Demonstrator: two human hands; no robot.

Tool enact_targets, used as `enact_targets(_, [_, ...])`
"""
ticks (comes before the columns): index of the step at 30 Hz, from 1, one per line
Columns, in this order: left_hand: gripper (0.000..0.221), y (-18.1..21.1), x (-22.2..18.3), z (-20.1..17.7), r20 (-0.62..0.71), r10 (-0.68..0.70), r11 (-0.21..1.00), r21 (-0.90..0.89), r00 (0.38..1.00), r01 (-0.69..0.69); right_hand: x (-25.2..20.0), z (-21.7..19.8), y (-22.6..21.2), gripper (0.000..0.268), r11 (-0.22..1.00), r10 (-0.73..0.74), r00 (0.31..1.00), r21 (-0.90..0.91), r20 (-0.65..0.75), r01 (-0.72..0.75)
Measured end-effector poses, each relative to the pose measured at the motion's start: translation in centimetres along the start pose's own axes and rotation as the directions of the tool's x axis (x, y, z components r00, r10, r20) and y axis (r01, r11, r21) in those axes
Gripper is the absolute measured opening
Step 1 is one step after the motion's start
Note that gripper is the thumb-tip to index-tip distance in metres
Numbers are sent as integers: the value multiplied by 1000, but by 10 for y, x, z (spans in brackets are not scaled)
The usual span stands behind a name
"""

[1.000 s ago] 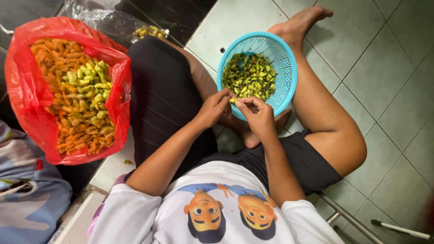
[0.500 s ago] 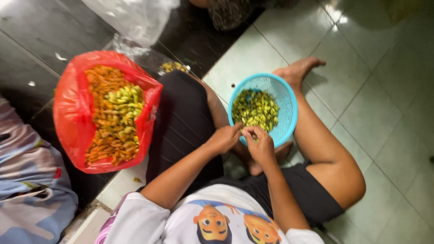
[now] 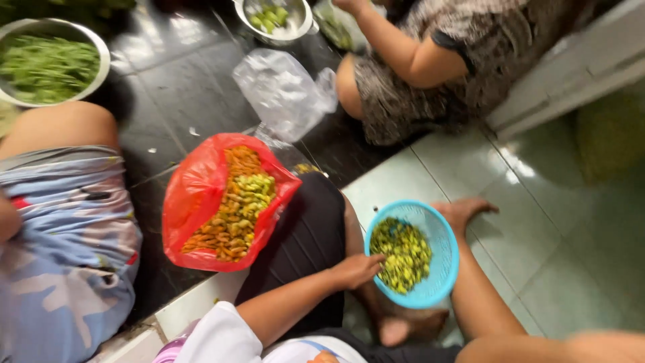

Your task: Removing the green stems from fresh chilis by hand and sorting them into a basket.

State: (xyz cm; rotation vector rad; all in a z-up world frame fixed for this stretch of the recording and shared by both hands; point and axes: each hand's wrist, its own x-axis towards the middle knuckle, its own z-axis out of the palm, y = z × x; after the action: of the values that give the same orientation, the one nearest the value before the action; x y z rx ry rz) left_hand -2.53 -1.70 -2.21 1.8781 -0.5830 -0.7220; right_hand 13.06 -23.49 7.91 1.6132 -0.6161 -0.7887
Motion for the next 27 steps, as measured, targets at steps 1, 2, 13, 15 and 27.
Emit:
enact_targets(1, [56, -5, 4, 3, 1, 7, 1000, -9, 1000, -7, -30, 0, 21, 61, 975, -18, 969, 211, -245, 71])
enact_targets(2, [55, -11, 9, 6, 2, 15, 1000, -17, 1000, -15, -60, 3, 41, 55, 903, 12, 879, 383, -476, 194])
enact_targets(13, [40, -5, 3, -2, 41, 83, 994, -73, 996, -80, -172, -4, 130, 31, -377, 270, 565, 455, -779, 807])
enact_targets(15, [41, -6, 3, -1, 46, 98, 994, -49, 994, -96, -181, 13, 98, 39, -445, -40, 766, 698, -641, 561])
enact_targets(27, [42, 2, -2, -7, 28, 86, 995, -53, 996, -84, -170, 129, -48, 30, -414, -172, 708, 702, -685, 579])
